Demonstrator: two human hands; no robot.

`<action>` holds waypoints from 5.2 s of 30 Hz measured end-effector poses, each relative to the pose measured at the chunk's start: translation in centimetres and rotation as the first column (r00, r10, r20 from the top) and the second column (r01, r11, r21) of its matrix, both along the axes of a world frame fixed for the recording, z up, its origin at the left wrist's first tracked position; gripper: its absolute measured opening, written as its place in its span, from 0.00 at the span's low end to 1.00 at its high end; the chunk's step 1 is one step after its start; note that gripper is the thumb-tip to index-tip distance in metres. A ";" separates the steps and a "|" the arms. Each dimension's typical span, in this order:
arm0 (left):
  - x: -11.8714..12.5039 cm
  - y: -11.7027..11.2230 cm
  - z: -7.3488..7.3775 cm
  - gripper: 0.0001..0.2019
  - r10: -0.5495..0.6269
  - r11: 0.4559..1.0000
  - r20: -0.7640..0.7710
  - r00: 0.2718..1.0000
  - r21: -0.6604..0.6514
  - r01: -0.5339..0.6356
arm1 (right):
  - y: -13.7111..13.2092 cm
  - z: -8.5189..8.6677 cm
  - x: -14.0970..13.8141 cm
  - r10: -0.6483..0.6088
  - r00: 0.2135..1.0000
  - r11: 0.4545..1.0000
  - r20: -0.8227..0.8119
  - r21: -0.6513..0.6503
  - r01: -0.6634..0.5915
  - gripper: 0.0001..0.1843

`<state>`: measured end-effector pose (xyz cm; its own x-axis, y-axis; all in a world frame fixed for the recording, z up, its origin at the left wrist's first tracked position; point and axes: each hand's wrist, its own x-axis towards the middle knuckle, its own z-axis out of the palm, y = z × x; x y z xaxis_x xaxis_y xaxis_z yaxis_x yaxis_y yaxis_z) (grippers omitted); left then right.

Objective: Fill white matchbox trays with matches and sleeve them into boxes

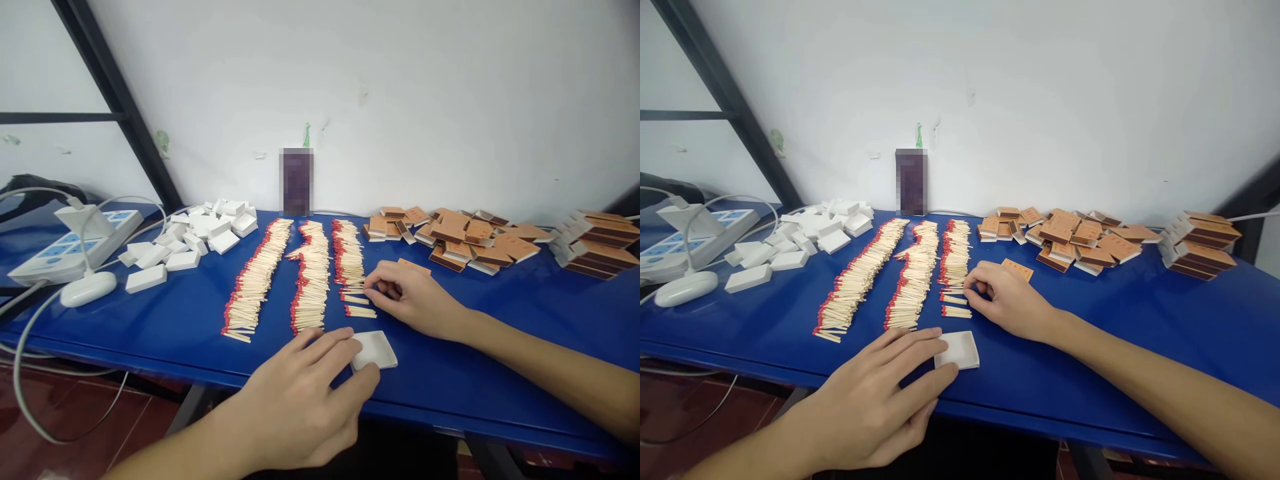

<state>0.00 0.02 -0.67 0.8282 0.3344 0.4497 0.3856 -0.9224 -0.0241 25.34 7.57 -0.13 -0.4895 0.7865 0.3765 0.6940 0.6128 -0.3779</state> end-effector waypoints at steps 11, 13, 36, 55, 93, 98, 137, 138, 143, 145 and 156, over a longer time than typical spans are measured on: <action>0.1 -0.1 0.0 0.17 0.007 1.000 0.004 1.000 0.005 -0.007 | -0.4 0.3 0.0 0.049 0.999 0.997 -0.011 0.059 -0.048 0.11; 0.0 -0.1 0.0 0.17 0.005 1.000 0.003 1.000 0.005 -0.005 | -0.4 0.3 0.0 0.051 0.999 0.998 -0.001 0.038 -0.051 0.12; 0.0 -0.1 0.0 0.17 0.011 1.000 0.012 1.000 0.005 -0.011 | -0.7 0.6 0.0 0.123 0.990 0.991 0.068 -0.065 -0.119 0.17; 0.0 0.0 0.1 0.17 0.009 1.000 0.007 1.000 0.004 -0.009 | -0.7 0.6 0.0 0.105 0.993 0.994 0.051 -0.029 -0.104 0.16; 0.3 -0.1 0.4 0.14 0.155 0.988 0.197 0.968 -0.055 -0.147 | -1.3 1.3 -0.4 0.070 0.997 0.983 0.018 -0.171 -0.066 0.18; 0.5 -0.2 0.2 0.17 0.287 0.958 0.232 0.929 -0.094 -0.272 | -1.6 1.5 -0.6 0.071 0.997 0.984 0.029 -0.166 -0.065 0.15; 0.4 -0.1 0.2 0.15 0.364 0.921 0.103 0.926 -0.186 -0.341 | -2.3 1.8 -1.3 0.015 1.000 0.945 0.015 -0.326 -0.009 0.21; 0.4 -0.1 0.2 0.15 0.364 0.921 0.104 0.926 -0.186 -0.341 | -2.3 1.8 -1.3 0.019 0.999 0.955 0.027 -0.297 -0.010 0.19; 0.3 -0.1 0.2 0.16 0.363 0.921 0.098 0.926 -0.186 -0.342 | -2.2 1.8 -1.3 0.047 0.999 0.973 -0.003 -0.226 -0.046 0.15; 0.3 -0.1 0.2 0.16 0.364 0.921 0.100 0.926 -0.188 -0.342 | -2.2 1.8 -1.3 0.052 0.999 0.975 -0.003 -0.216 -0.051 0.15; 0.4 -0.1 0.3 0.15 0.354 0.924 0.108 0.929 -0.194 -0.330 | -2.1 0.6 -0.5 0.102 0.987 0.995 0.123 -0.012 -0.102 0.15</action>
